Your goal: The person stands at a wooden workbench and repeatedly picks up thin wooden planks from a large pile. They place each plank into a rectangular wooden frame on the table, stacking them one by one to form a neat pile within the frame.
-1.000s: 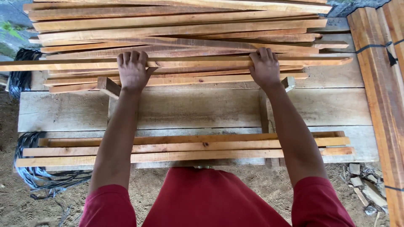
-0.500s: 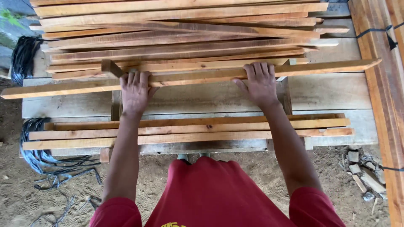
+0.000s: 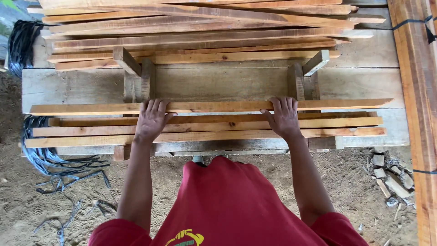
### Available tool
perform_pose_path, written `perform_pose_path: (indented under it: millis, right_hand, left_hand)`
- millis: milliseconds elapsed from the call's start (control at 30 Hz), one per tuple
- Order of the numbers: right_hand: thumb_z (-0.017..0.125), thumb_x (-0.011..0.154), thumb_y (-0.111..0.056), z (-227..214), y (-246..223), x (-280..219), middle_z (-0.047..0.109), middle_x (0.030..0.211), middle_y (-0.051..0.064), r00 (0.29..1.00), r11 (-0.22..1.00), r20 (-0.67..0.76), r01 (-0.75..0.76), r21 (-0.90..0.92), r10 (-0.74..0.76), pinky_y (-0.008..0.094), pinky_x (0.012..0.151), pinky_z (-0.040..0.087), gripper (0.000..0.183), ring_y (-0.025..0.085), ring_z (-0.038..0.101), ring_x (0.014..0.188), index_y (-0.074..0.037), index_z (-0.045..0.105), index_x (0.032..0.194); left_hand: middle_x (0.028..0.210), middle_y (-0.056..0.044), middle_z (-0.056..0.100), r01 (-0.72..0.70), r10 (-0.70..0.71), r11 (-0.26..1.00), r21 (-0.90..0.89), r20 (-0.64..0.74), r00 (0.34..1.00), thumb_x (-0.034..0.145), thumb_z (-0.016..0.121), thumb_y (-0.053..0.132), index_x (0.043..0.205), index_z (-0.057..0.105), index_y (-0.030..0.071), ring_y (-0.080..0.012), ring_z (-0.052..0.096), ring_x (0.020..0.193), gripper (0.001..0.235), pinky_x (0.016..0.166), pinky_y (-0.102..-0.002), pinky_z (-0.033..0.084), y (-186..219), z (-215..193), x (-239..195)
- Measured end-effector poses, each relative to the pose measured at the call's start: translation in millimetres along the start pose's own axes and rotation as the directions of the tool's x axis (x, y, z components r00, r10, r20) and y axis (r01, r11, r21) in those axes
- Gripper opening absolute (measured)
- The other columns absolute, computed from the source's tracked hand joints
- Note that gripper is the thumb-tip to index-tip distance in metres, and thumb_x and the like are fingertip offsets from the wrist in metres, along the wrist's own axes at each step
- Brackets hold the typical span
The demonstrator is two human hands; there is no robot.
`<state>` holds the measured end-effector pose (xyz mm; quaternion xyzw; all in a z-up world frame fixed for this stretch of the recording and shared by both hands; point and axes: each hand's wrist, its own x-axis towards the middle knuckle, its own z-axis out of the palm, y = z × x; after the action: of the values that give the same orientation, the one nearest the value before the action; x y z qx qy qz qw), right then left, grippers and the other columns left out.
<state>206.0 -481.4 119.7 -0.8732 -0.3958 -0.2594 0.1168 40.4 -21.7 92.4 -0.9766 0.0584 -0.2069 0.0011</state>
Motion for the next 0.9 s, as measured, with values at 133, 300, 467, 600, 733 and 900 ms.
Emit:
perform_pose_path:
  millis: [133,300,467,600,733,900]
  right_hand:
    - [0.058,0.103,-0.054,3.8,6.4,-13.1,0.056,0.109,0.011,0.992,0.996,0.108,-0.075,0.043,0.070,0.046,0.101,0.039,0.050,0.031,0.056,0.107,-0.009,0.062,0.124]
    - [0.045,0.109,-0.052,27.0,3.8,-36.8,0.057,0.109,0.009,0.956,0.992,0.281,-0.112,0.061,0.091,0.045,0.101,0.040,0.047,0.030,0.057,0.107,-0.012,0.059,0.128]
    - [0.053,0.106,-0.050,21.9,-0.4,-34.5,0.059,0.108,0.008,0.953,0.988,0.285,-0.135,0.077,0.109,0.044,0.102,0.041,0.042,0.028,0.059,0.108,-0.013,0.061,0.126]
    - [0.059,0.102,-0.048,15.7,-3.1,-36.6,0.061,0.108,0.008,0.971,0.992,0.220,-0.113,0.063,0.097,0.042,0.101,0.043,0.041,0.027,0.060,0.106,-0.013,0.063,0.123]
    - [0.065,0.096,-0.046,9.6,-3.2,-39.8,0.063,0.106,0.008,0.975,0.989,0.205,-0.111,0.098,0.089,0.042,0.099,0.045,0.041,0.027,0.062,0.104,-0.013,0.066,0.120]
    - [0.073,0.092,-0.045,-6.5,3.1,-34.8,0.067,0.107,0.010,0.937,0.971,0.338,-0.159,0.180,0.091,0.042,0.096,0.050,0.046,0.029,0.064,0.104,-0.010,0.071,0.122]
  left_hand:
    - [0.105,-0.008,0.062,0.022,-0.021,0.999,-0.024,0.063,0.998,0.103,0.053,0.053,0.127,0.059,0.013,-0.0252,0.063,0.103,0.047,0.103,-0.041,0.043,3.6,0.7,-8.2]
    - [0.104,-0.007,0.062,0.093,-0.074,0.982,-0.163,0.117,0.990,0.109,0.047,0.044,0.130,0.059,0.015,-0.0252,0.063,0.103,0.038,0.103,-0.041,0.042,10.3,28.9,-26.0]
    - [0.104,-0.005,0.066,0.092,-0.087,0.981,-0.172,0.037,0.996,0.108,0.049,0.047,0.125,0.063,0.017,-0.0226,0.066,0.102,0.037,0.102,-0.039,0.044,8.0,37.8,-27.3]
    - [0.101,-0.005,0.067,0.069,-0.079,0.980,-0.189,-0.043,0.996,0.109,0.048,0.042,0.120,0.064,0.017,-0.0230,0.067,0.099,0.032,0.099,-0.038,0.046,13.7,36.2,-28.2]
    - [0.098,-0.003,0.068,0.082,-0.093,0.981,-0.175,-0.054,0.994,0.110,0.047,0.044,0.117,0.067,0.017,-0.0207,0.068,0.097,0.034,0.099,-0.037,0.046,20.1,32.8,-36.2]
    - [0.101,-0.004,0.071,0.069,-0.060,0.977,-0.201,0.053,0.997,0.104,0.057,0.047,0.118,0.070,0.019,-0.0226,0.070,0.102,0.034,0.099,-0.038,0.049,11.4,30.0,-40.9]
